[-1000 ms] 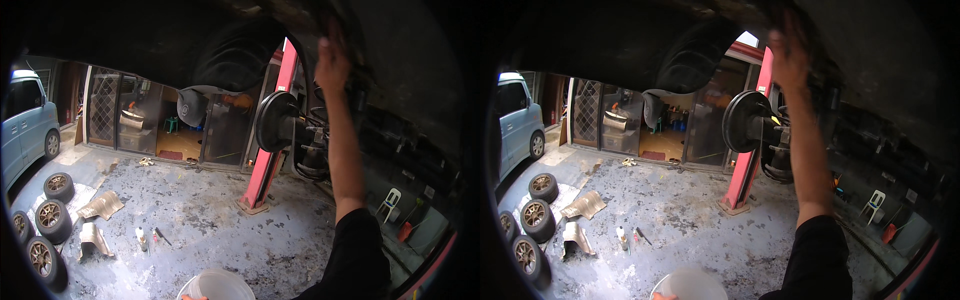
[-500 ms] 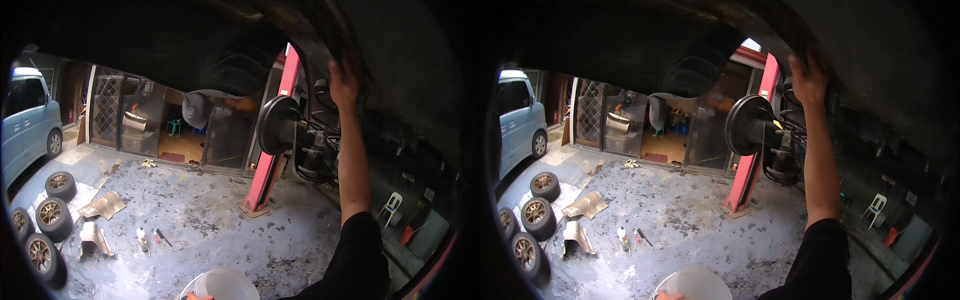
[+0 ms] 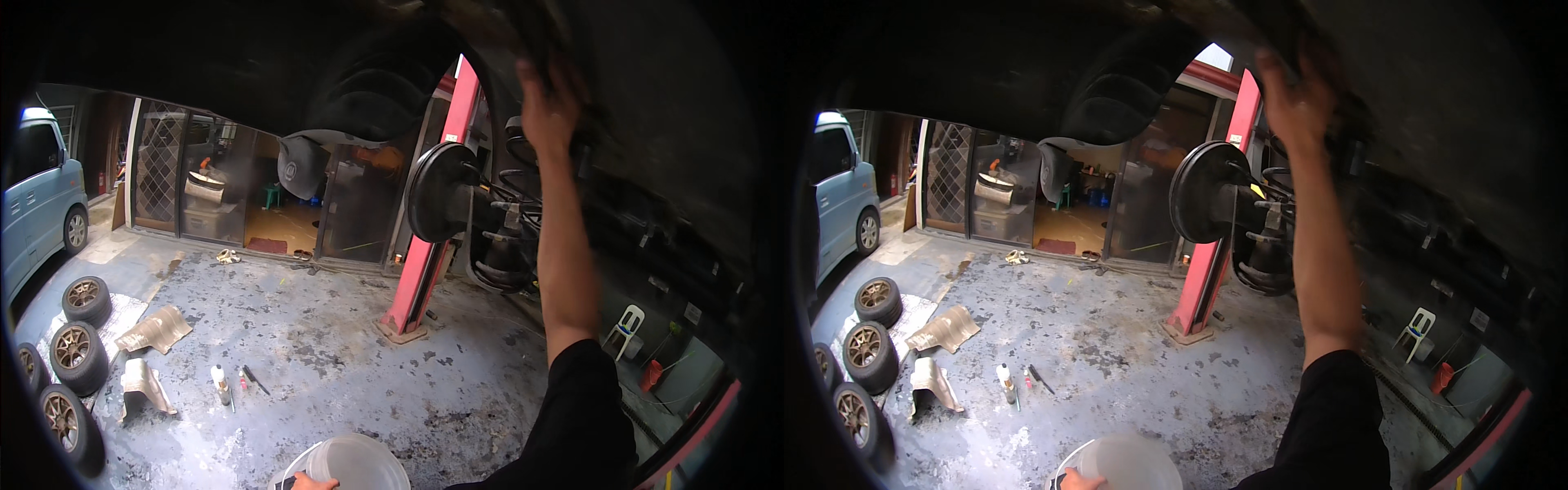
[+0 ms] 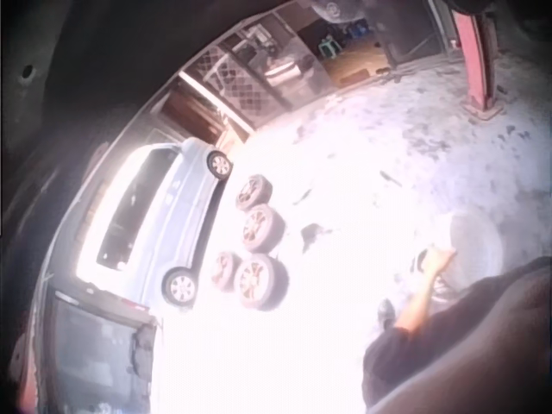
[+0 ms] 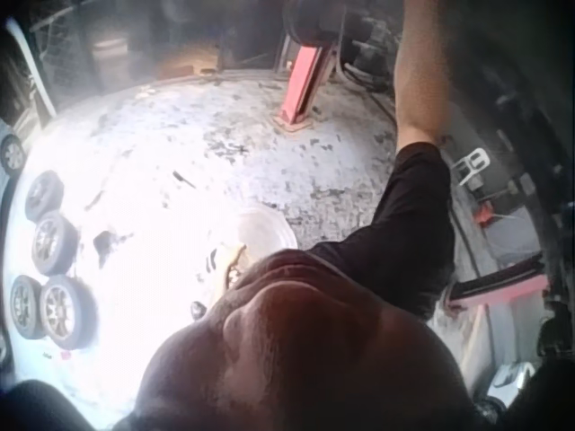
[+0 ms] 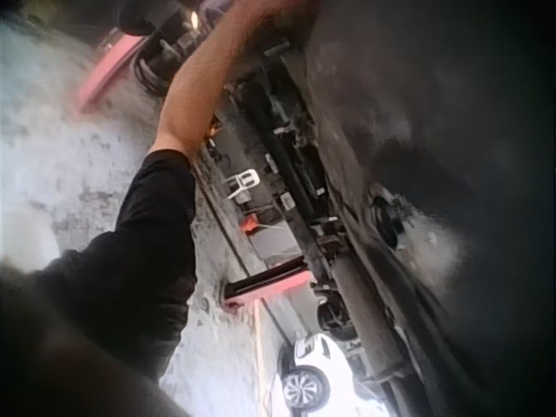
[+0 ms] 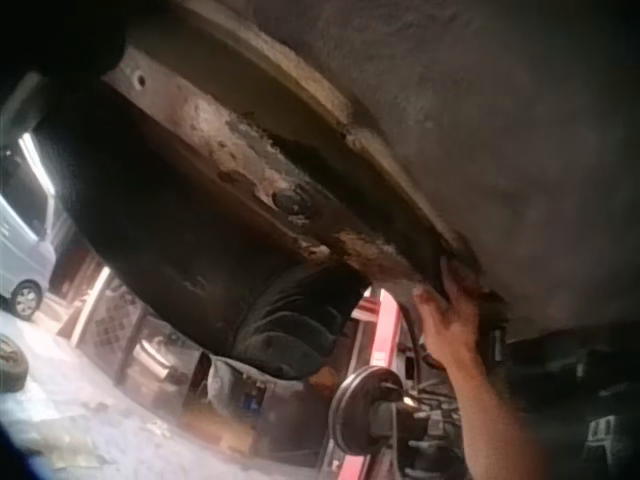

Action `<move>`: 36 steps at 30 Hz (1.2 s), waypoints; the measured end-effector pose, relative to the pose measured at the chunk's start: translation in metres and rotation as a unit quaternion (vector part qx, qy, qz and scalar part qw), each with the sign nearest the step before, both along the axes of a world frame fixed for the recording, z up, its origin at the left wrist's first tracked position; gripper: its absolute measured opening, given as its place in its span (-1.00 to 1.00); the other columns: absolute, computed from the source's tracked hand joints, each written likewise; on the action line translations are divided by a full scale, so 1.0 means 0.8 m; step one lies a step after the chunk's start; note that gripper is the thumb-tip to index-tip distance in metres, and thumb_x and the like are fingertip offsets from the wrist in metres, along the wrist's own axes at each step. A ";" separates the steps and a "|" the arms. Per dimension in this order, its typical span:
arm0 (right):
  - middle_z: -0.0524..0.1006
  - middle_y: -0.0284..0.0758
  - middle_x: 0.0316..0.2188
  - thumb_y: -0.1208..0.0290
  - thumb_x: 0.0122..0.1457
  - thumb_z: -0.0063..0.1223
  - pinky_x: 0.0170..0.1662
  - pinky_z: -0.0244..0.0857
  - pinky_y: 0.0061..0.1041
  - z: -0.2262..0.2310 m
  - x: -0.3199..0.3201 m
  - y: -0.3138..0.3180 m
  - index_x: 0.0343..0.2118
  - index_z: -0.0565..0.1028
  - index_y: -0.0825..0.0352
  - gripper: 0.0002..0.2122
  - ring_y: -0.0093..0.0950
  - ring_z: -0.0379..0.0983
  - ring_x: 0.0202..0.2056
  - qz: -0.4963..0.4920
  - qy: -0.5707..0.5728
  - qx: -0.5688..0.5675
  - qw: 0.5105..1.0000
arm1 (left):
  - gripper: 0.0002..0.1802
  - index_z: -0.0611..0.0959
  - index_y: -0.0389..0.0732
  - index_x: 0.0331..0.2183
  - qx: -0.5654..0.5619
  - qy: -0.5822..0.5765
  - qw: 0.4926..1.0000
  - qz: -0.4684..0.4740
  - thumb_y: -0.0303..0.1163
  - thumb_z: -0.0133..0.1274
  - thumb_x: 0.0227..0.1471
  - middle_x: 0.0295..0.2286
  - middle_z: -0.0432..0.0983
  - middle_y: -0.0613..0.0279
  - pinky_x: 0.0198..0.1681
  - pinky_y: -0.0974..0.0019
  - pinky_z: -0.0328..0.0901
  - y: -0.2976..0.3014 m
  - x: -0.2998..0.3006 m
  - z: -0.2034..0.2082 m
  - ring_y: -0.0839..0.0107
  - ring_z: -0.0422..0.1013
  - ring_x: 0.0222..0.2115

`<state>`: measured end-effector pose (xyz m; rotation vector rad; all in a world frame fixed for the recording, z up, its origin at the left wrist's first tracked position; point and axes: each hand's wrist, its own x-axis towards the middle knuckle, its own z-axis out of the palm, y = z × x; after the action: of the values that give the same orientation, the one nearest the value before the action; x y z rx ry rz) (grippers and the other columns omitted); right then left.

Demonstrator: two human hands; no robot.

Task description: The person fills a bucket with water from a tap and then uses a sponge to scrub the undercarriage of a car raised on a lift. The person repeatedly dips the sponge into the bucket to wet it while cleaning the vehicle's underside components.

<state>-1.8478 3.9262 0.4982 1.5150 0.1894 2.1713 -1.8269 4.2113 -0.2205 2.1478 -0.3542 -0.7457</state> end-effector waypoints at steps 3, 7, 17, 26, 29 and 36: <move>0.46 -0.05 -0.12 0.24 0.06 0.21 0.08 0.17 -0.40 -0.018 -0.001 0.043 -0.10 0.48 0.46 -0.57 -0.26 0.33 0.00 0.092 0.056 -0.130 0.986 | -0.30 0.60 -0.40 -0.31 0.004 0.006 1.000 0.009 0.09 0.22 -0.30 -0.43 0.55 -0.14 -0.29 0.16 0.39 0.006 -0.005 0.000 0.12 0.52 -0.38; 0.45 -0.09 -0.13 0.42 0.09 0.14 -0.03 0.27 -0.45 -0.006 -0.024 -0.007 -0.13 0.52 0.39 -0.73 -0.28 0.40 -0.11 0.116 0.079 -0.115 0.983 | -0.26 0.58 -0.43 -0.27 0.003 0.001 1.000 0.017 0.07 0.25 -0.32 -0.39 0.56 -0.17 -0.27 0.17 0.40 0.002 -0.012 -0.002 0.11 0.52 -0.35; 0.45 -0.14 -0.08 0.18 0.07 0.18 0.00 0.23 -0.46 -0.009 -0.052 -0.011 -0.09 0.47 0.36 -0.58 -0.38 0.40 -0.04 0.149 0.193 0.013 0.970 | -0.44 0.67 -0.33 -0.53 0.002 -0.002 1.000 0.025 0.07 0.22 -0.31 -0.57 0.56 -0.07 -0.39 0.18 0.39 0.010 -0.038 0.005 0.17 0.53 -0.50; 0.53 -0.14 -0.15 0.30 0.07 0.19 0.02 0.24 -0.44 -0.013 -0.059 -0.042 -0.19 0.50 0.46 -0.67 -0.33 0.46 -0.09 0.090 0.082 -0.082 0.989 | -0.46 0.68 -0.30 -0.57 0.027 -0.026 0.999 0.039 0.08 0.22 -0.32 -0.60 0.56 -0.02 -0.39 0.19 0.39 0.009 -0.046 -0.001 0.18 0.53 -0.53; 0.57 -0.14 -0.24 0.43 0.07 0.19 -0.05 0.29 -0.45 -0.035 -0.061 -0.067 -0.29 0.54 0.50 -0.77 -0.33 0.50 -0.19 0.204 0.001 -0.054 0.977 | -0.46 0.68 -0.29 -0.58 0.008 -0.076 0.996 0.045 0.08 0.22 -0.32 -0.60 0.56 -0.02 -0.38 0.19 0.39 0.012 -0.047 -0.015 0.17 0.53 -0.53; 0.53 -0.02 -0.22 0.46 0.14 0.07 -0.08 0.29 -0.39 -0.010 -0.030 -0.039 -0.22 0.53 0.53 -0.77 -0.26 0.48 -0.18 0.231 -0.072 -0.069 0.968 | -0.54 0.69 -0.26 -0.59 -0.003 -0.018 1.000 0.019 0.02 0.23 -0.28 -0.63 0.56 0.04 -0.47 0.21 0.38 0.012 -0.034 -0.025 0.26 0.51 -0.59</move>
<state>-1.8715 3.8951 0.4903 1.3243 0.6893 2.5514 -1.8544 4.2205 -0.2403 2.1587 -0.3333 -0.6839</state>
